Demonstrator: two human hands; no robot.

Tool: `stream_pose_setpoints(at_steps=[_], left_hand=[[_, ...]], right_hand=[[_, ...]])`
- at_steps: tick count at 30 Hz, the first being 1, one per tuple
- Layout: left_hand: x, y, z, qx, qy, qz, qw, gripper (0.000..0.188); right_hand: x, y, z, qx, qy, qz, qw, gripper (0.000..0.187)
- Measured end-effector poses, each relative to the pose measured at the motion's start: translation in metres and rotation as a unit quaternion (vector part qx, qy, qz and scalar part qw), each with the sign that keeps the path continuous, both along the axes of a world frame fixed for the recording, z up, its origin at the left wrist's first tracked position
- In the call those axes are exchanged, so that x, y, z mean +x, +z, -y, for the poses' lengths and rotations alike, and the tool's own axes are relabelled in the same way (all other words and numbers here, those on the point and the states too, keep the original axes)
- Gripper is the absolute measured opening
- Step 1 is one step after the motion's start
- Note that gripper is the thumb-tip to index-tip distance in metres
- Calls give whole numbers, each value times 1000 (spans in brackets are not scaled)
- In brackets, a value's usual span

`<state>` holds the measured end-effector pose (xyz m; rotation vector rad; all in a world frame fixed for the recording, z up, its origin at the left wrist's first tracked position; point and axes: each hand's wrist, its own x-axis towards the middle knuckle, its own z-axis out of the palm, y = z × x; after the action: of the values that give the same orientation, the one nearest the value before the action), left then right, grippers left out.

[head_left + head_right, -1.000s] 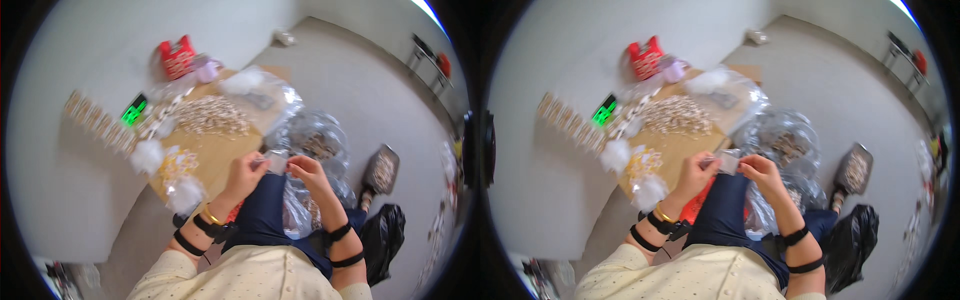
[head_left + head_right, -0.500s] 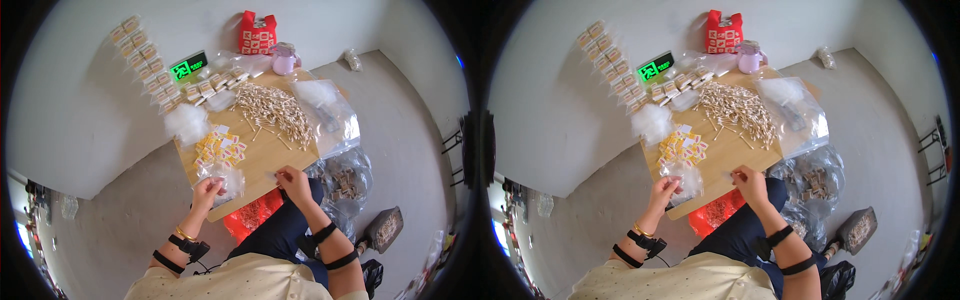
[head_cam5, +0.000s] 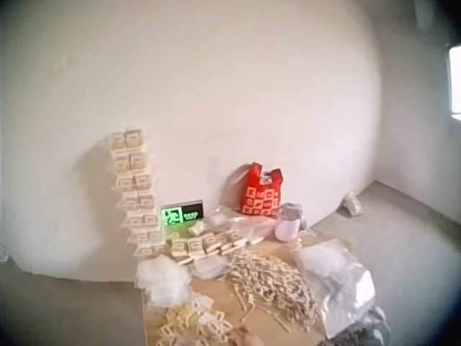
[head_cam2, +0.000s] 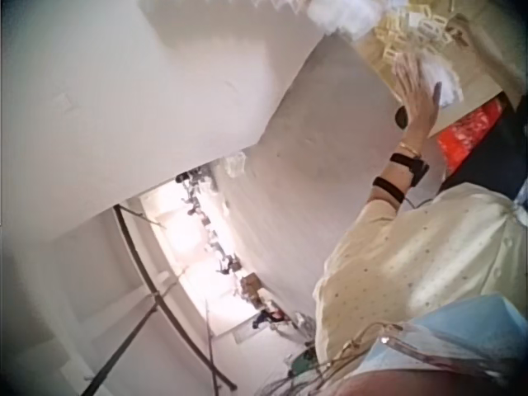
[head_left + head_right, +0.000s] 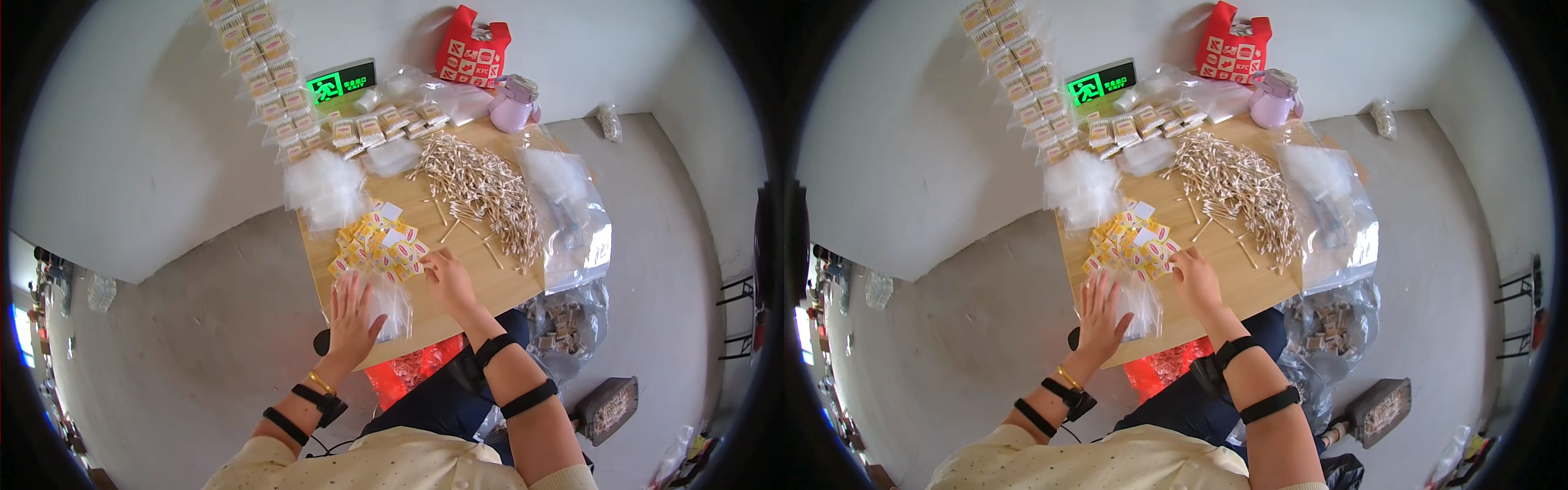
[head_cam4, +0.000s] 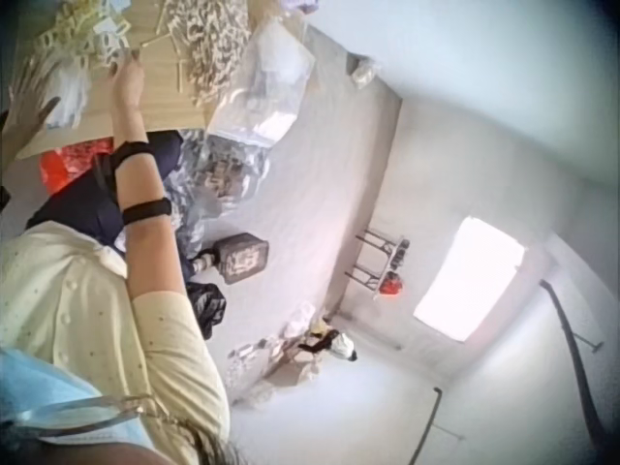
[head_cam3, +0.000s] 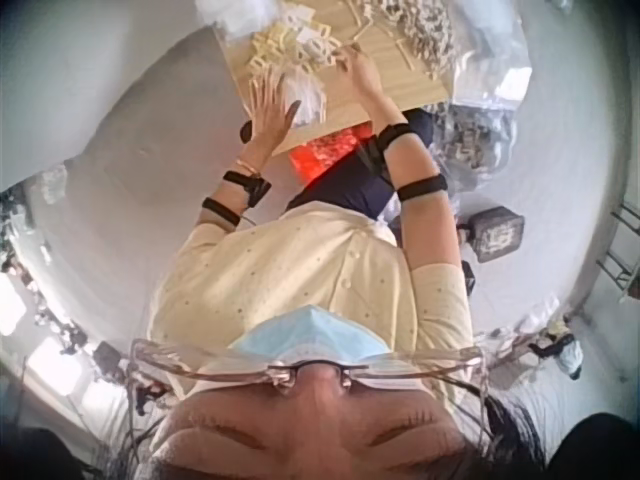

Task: The person sits on the floor and packs cotton swabs into small plastic bags. They pick up a bundle of swabs, place them into a clear plastic wrapper, and then apply a label to the front of the package. The finished packages are placed into a large plastic bag on the floor.

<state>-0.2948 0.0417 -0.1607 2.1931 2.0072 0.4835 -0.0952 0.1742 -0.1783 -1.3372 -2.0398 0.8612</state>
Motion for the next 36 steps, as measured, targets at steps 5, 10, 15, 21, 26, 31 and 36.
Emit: stream_pose_setpoints(at_steps=[5, 10, 15, 21, 26, 31, 36], left_hand=[[10, -39, -17, -50, 3, -60, 997, 74], [8, -45, -20, -80, -3, -62, 995, 74], [6, -44, -20, -84, 0, -43, 996, 73], [6, -43, -21, -70, -2, -10, 997, 74], [3, -42, -23, -90, -1, -29, 996, 73], [3, -42, -23, -89, 0, -26, 996, 74], [3, -42, -23, -92, -2, -10, 996, 75]], right_hand=[[-30, 19, -36, -17, 1, 42, 999, 22], [-64, -4, -65, -4, 20, 78, 997, 28], [-89, -16, -74, 2, -13, 155, 988, 30], [-74, -26, -95, -124, 7, 29, 992, 22], [-55, -13, -80, 80, 111, 53, 989, 23], [-68, -13, -113, 19, 4, 65, 998, 31], [-108, -25, -132, 78, -15, 160, 984, 35]])
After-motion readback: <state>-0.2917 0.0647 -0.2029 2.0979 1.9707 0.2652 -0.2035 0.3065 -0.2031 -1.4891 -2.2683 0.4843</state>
